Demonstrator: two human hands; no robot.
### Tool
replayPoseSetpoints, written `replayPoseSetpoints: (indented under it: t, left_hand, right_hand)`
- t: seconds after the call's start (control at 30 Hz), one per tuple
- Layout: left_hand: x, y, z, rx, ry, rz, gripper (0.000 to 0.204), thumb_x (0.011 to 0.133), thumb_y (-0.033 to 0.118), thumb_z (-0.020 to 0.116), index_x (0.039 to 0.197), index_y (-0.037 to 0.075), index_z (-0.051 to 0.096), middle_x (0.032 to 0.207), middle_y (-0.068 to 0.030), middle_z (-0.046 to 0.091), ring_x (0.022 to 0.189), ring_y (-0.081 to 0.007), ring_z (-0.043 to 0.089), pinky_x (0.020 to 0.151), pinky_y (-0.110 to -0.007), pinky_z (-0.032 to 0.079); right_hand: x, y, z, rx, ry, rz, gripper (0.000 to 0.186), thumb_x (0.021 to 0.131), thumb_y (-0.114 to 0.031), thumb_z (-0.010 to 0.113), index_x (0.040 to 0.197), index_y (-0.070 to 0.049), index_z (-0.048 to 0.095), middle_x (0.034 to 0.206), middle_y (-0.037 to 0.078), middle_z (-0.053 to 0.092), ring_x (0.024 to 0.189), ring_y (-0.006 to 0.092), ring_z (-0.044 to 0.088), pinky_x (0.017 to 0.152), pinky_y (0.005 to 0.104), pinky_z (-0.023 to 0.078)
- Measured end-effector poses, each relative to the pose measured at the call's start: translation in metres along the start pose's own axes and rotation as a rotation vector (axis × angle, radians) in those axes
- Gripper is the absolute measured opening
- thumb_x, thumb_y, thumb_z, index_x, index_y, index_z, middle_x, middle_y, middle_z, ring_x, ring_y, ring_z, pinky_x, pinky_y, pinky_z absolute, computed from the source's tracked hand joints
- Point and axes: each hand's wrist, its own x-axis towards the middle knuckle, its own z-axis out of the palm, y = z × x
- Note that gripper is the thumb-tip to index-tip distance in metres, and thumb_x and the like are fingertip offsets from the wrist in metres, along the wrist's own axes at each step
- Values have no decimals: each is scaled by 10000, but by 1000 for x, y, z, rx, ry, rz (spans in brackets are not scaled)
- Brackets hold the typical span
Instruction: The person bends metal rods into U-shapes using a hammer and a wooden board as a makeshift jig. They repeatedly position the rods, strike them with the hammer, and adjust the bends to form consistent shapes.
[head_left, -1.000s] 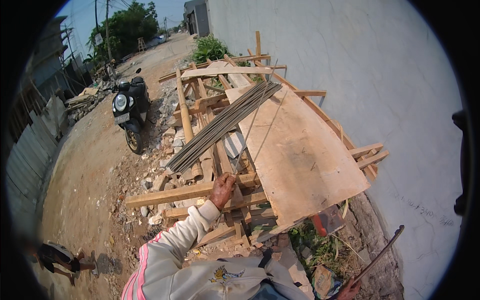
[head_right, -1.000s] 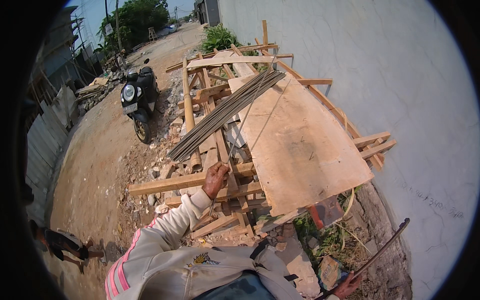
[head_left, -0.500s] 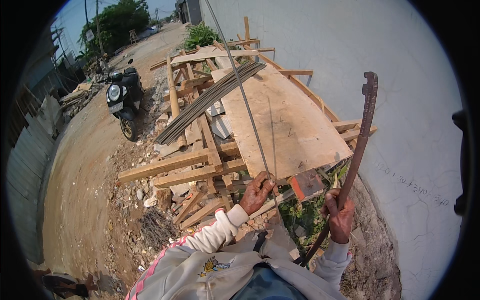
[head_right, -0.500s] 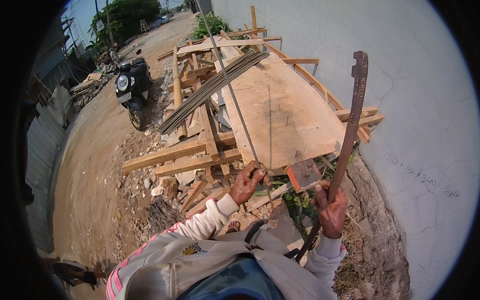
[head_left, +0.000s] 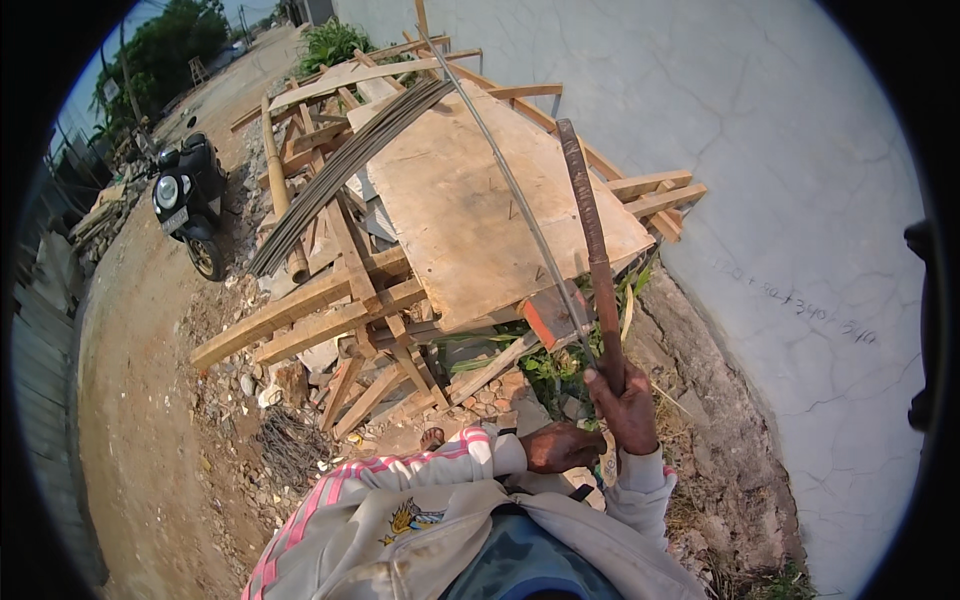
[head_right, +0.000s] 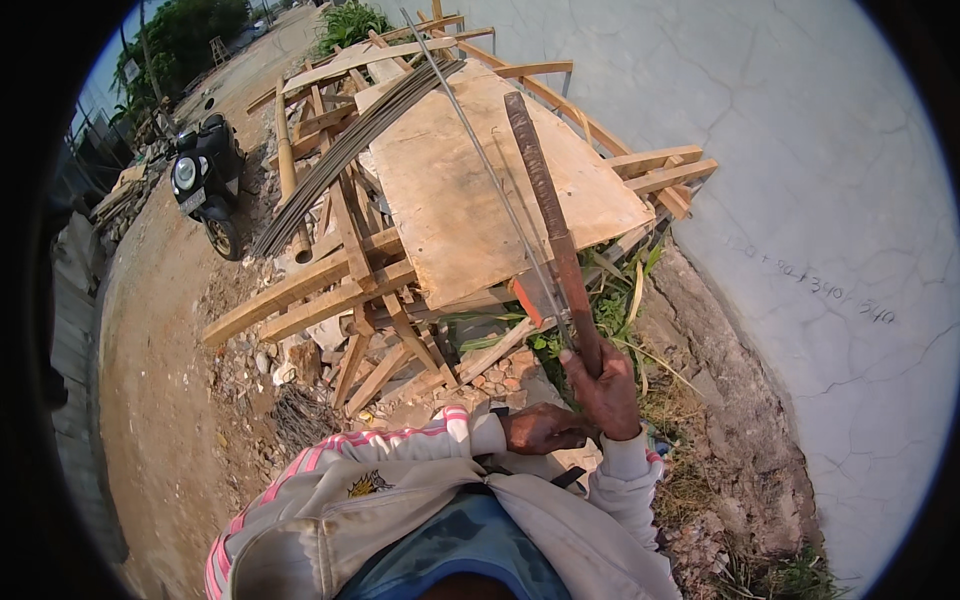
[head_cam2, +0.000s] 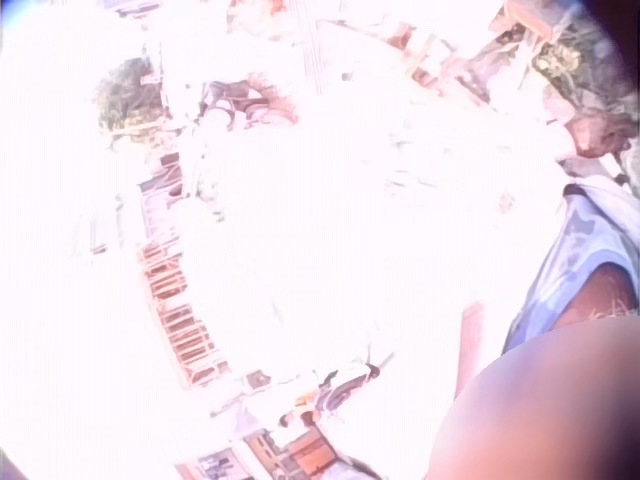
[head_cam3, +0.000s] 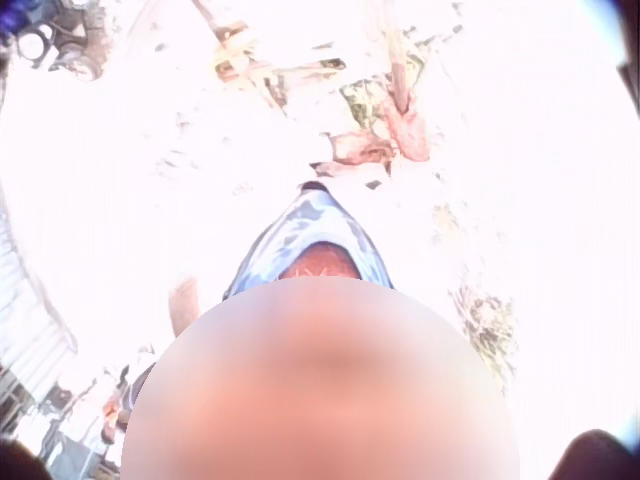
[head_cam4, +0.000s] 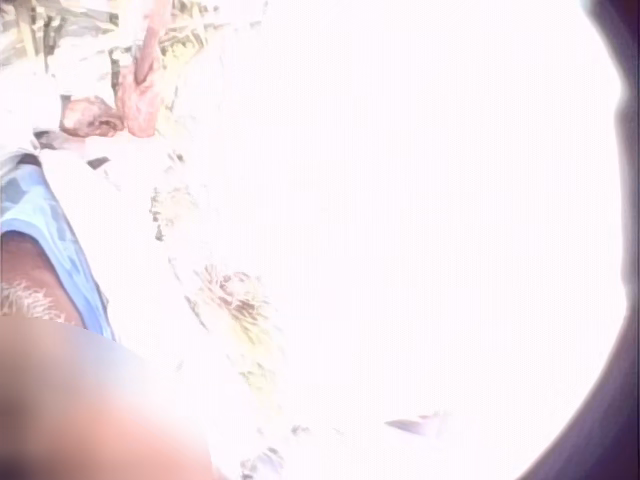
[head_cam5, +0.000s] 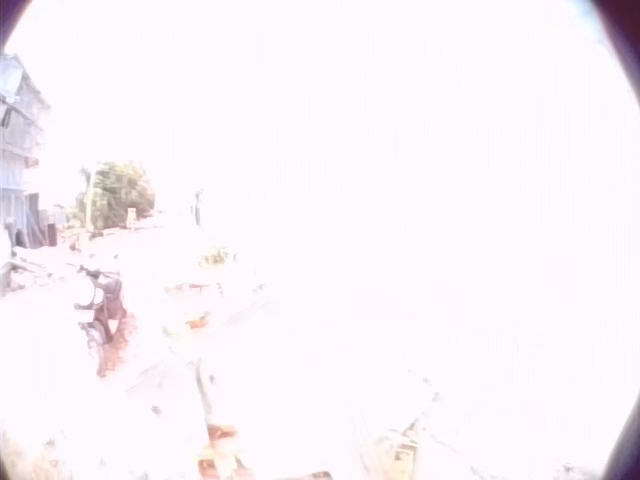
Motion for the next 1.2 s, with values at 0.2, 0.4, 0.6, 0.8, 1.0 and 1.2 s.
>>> replayPoseSetpoints:
  t: [0.2,0.4,0.6,0.8,1.0,1.2]
  left_hand:
    - [-6,15,-52,140,157,-56,266,998,260,627,1154,48,664,1039,-167,698,955,-333,684,807,-435,533]
    - [-19,31,-120,93,469,-175,243,1001,261,657,1051,29,711,955,-132,711,901,-272,680,806,-385,523]
    - [-15,24,-174,150,605,-36,266,1000,265,657,1046,10,713,943,-143,708,889,-264,681,812,-383,525]
    - [-1,-3,-225,356,676,-136,303,966,277,661,1087,1,686,1046,-187,670,986,-363,662,864,-438,512]
    - [17,-41,-258,674,560,-135,364,957,260,643,1234,23,625,1270,-200,585,1187,-405,562,992,-473,484]
    - [53,-84,-274,942,321,-18,411,908,159,626,1301,48,583,1370,-170,516,1274,-364,502,1063,-460,449]
  right_hand:
    - [-45,39,-48,-265,230,135,219,920,-176,707,967,35,673,631,14,572,573,100,522,541,316,422]
    - [-59,52,-47,-131,190,289,229,912,-198,713,931,26,669,604,12,558,557,95,495,533,308,408]
    - [-56,44,-41,-245,144,328,227,911,-203,717,896,12,649,614,-12,553,560,89,490,535,297,400]
    - [-46,51,-36,-285,120,296,210,939,-207,705,947,-3,653,666,-23,545,607,75,485,566,284,399]
    - [-36,58,-16,-264,167,296,194,925,-182,718,928,-3,642,659,-31,537,579,80,464,546,281,384]
    - [-20,48,-3,-88,215,340,127,936,-114,695,878,-18,634,576,-2,569,429,68,464,403,253,334]
